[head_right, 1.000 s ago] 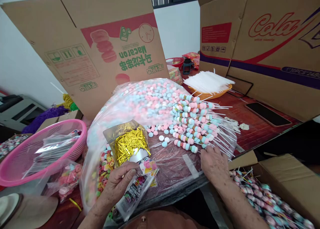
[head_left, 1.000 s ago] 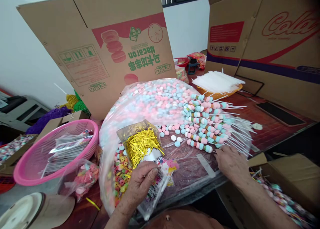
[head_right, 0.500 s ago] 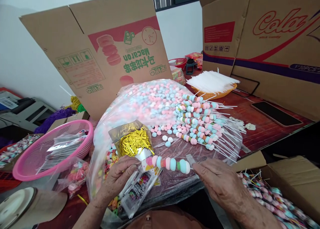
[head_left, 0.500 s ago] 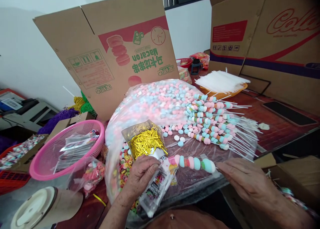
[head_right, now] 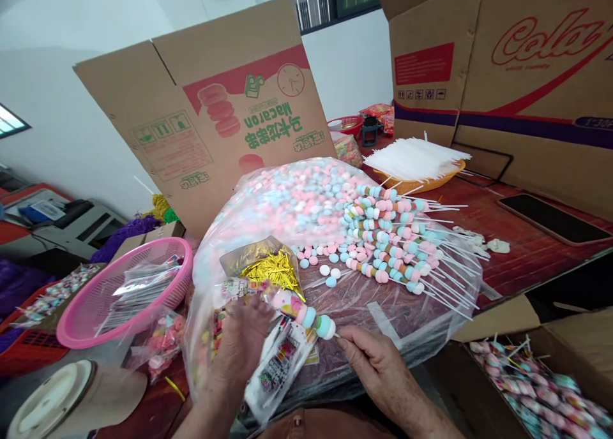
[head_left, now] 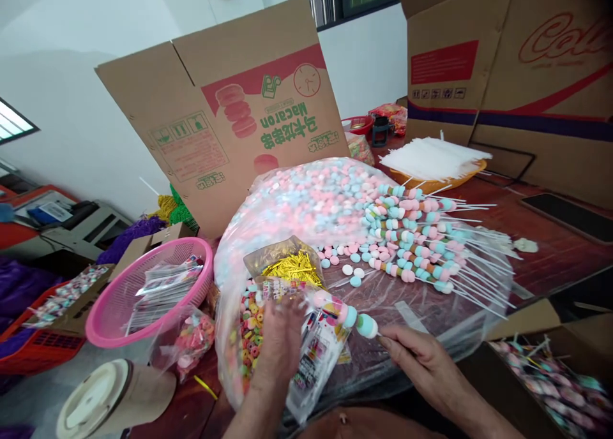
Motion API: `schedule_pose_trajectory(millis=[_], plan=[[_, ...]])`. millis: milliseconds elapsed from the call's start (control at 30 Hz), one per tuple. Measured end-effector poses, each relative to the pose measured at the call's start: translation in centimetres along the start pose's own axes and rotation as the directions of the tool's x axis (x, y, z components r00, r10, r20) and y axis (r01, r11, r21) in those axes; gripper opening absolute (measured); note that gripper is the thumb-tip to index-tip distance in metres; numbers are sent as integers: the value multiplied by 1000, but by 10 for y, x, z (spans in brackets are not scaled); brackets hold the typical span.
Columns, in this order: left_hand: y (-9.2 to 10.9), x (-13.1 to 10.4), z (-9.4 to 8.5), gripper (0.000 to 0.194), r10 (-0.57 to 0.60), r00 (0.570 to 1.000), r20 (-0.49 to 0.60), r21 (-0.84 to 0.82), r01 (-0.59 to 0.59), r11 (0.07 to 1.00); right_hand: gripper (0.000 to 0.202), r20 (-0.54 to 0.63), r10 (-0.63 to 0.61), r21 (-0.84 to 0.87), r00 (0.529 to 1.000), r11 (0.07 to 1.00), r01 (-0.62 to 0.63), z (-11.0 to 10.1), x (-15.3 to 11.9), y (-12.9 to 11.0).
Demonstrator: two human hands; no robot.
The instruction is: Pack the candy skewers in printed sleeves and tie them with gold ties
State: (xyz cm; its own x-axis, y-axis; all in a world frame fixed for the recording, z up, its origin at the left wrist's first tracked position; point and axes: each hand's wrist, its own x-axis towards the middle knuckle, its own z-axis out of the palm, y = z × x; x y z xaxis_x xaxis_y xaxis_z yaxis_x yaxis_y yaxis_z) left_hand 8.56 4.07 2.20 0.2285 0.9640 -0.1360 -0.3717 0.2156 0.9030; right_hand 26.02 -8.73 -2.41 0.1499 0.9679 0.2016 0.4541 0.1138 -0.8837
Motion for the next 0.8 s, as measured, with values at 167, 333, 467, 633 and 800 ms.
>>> schedule_pose_trajectory(millis=[167, 333, 467, 633, 800], plan=[[-2, 2, 31, 42, -208, 978, -20, -331, 190, 924, 32, 103, 14, 125, 995, 992, -27, 21, 11, -19], [-15, 3, 38, 38, -252, 967, -45, -395, 214, 893, 36, 58, 129, 218, 990, 966, -138, 43, 21, -27], [-15, 6, 26, 42, -320, 947, -12, -367, 294, 883, 38, 124, 191, 287, 974, 933, -219, 50, 23, -21], [14, 27, 6, 20, -251, 963, -96, -339, 205, 918, 34, 123, 126, 211, 984, 966, -150, 48, 20, -13], [22, 36, -3, 25, -271, 933, -235, -454, 140, 880, 29, -8, -185, -230, 983, 957, 178, 49, 15, -3]])
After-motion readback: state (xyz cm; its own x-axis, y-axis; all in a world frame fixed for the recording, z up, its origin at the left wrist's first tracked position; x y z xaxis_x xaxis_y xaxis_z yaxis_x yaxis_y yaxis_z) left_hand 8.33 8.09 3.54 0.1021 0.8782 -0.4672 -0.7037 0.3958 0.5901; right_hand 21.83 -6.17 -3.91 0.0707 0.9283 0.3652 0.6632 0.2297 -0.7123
